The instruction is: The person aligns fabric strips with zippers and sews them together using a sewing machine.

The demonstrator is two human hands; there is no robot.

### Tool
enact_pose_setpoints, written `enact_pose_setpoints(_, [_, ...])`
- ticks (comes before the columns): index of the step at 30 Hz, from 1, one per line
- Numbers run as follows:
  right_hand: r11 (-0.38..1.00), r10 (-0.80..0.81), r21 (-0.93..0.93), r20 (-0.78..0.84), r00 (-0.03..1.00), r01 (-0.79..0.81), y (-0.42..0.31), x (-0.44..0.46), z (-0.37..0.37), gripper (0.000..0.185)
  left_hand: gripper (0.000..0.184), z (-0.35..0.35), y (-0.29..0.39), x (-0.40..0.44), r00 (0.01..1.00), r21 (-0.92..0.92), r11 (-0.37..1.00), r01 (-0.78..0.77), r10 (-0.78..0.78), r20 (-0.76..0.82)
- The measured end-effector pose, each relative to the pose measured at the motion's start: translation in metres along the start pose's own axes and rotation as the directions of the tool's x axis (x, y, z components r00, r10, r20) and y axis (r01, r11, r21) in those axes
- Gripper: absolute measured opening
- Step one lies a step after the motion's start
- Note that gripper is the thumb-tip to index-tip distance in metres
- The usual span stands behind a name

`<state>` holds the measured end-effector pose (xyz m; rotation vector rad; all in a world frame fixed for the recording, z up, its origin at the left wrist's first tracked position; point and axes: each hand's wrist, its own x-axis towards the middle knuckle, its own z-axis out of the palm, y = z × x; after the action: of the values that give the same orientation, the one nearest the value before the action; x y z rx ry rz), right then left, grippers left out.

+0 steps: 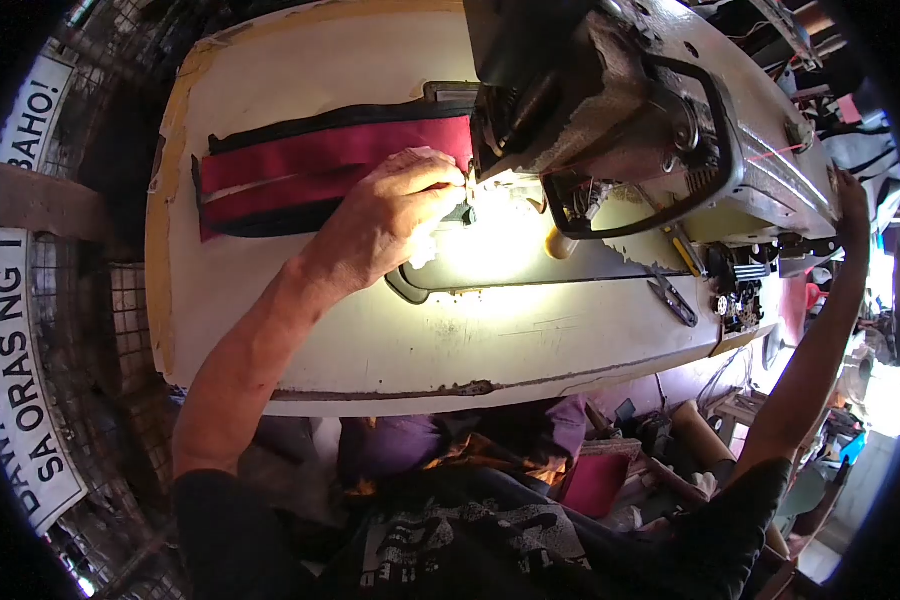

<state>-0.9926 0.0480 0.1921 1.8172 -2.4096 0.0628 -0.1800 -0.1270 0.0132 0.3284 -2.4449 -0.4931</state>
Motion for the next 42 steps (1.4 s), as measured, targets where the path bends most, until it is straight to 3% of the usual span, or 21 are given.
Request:
enact_pose_setpoints(1, [0.964,-0.118,-0.246,-0.049,0.992,0.103,-0.038,-0.018,-0.008,0.064,0.037,0.0,-0.001,0.0,1.0,0.009,1.0,-0.003,0.003,0.0])
enact_pose_setpoints(4, [0.934,-0.165,-0.34,-0.147,0.975,0.107,-0.059,-0.042,-0.004,0.072,0.036,0.002,-0.001,-0.001,1.0,0.016,1.0,0.002,-0.002,-0.001])
enact_pose_setpoints(8, [1.0,-0.004,0.023,-0.393,0.92,0.014,-0.063,-0.065,0.027,0.058,0.038,0.001,-0.001,0.0,1.0,-0.011,1.0,0.023,-0.023,0.012])
enact_pose_setpoints(10, [0.951,0.265,0.284,-0.545,0.795,-0.123,-0.101,-0.091,0.058,0.042,0.038,0.002,0.0,-0.002,1.0,-0.008,1.0,0.016,-0.016,0.015])
enact_pose_setpoints(11, [0.856,0.472,0.487,-0.594,0.651,-0.175,-0.136,-0.098,0.078,0.04,0.037,0.003,-0.002,-0.002,1.0,0.006,1.0,-0.001,0.001,0.007])
enact_pose_setpoints(13, [0.565,0.776,0.825,-0.525,0.35,-0.016,-0.201,-0.103,0.104,0.056,0.036,0.002,-0.003,-0.001,1.0,0.024,1.0,-0.015,0.015,0.009])
enact_pose_setpoints(14, [0.387,0.821,0.877,-0.468,0.326,0.285,-0.195,-0.097,0.119,0.055,0.036,0.001,-0.003,-0.001,1.0,0.03,1.0,-0.01,0.009,0.022])
enact_pose_setpoints(17, [0.438,0.82,0.881,-0.473,0.323,0.179,-0.218,-0.098,0.105,0.057,0.037,-0.008,0.002,-0.01,0.998,0.16,0.987,0.02,-0.029,0.056])
enact_pose_setpoints(19, [0.617,0.682,0.774,-0.618,0.391,0.146,-0.217,-0.106,0.098,0.057,0.036,-0.004,0.017,-0.018,0.998,0.233,0.971,0.058,-0.064,0.016])
enact_pose_setpoints(21, [0.644,0.733,0.736,-0.512,0.448,-0.211,-0.224,-0.12,0.078,0.051,0.033,0.01,0.045,-0.022,0.986,0.281,0.945,0.167,-0.152,-0.076])
enact_pose_setpoints(24, [0.877,0.45,0.373,-0.858,0.247,-0.302,-0.302,-0.142,0.054,0.036,0.032,0.04,0.084,-0.018,0.947,0.403,0.857,0.322,-0.292,-0.135])
enact_pose_setpoints(27, [0.974,0.153,0.218,-0.834,0.53,0.062,-0.418,-0.169,0.075,0.023,0.027,0.047,0.116,0.006,0.895,0.477,0.769,0.426,-0.437,-0.095])
enact_pose_setpoints(28, [0.932,0.189,0.353,-0.671,0.717,0.085,-0.451,-0.181,0.094,0.025,0.028,0.046,0.115,0.007,0.903,0.497,0.768,0.404,-0.422,-0.081])
enact_pose_setpoints(29, [0.918,-0.034,0.313,-0.55,0.835,0.243,-0.504,-0.19,0.081,0.028,0.028,0.043,0.113,0.006,0.91,0.515,0.768,0.381,-0.409,-0.064])
enact_pose_setpoints(30, [0.756,-0.251,0.396,-0.56,0.79,0.521,-0.527,-0.186,0.087,0.03,0.029,0.04,0.111,0.005,0.918,0.533,0.768,0.356,-0.394,-0.047])
enact_pose_setpoints(32, [0.629,-0.458,0.361,-0.543,0.704,0.688,-0.56,-0.175,0.106,0.028,0.032,0.04,0.102,-0.004,0.952,0.484,0.823,0.297,-0.291,-0.089])
enact_pose_setpoints(33, [0.596,-0.51,0.43,-0.45,0.733,0.678,-0.568,-0.171,0.103,0.031,0.032,0.042,0.099,-0.006,0.955,0.442,0.847,0.294,-0.276,-0.107])
enact_pose_setpoints(36, [0.56,-0.542,0.382,-0.503,0.674,0.735,-0.586,-0.153,0.117,0.037,0.035,0.037,0.086,-0.014,0.958,0.349,0.892,0.287,-0.267,-0.103])
enact_pose_setpoints(37, [0.621,-0.576,0.391,-0.36,0.734,0.679,-0.586,-0.152,0.131,0.039,0.036,0.032,0.08,-0.015,0.963,0.32,0.909,0.268,-0.251,-0.093])
enact_pose_setpoints(42, [0.616,-0.515,0.444,-0.398,0.759,0.651,-0.597,-0.159,0.139,0.042,0.037,0.004,0.056,-0.021,0.984,0.241,0.954,0.176,-0.17,-0.047])
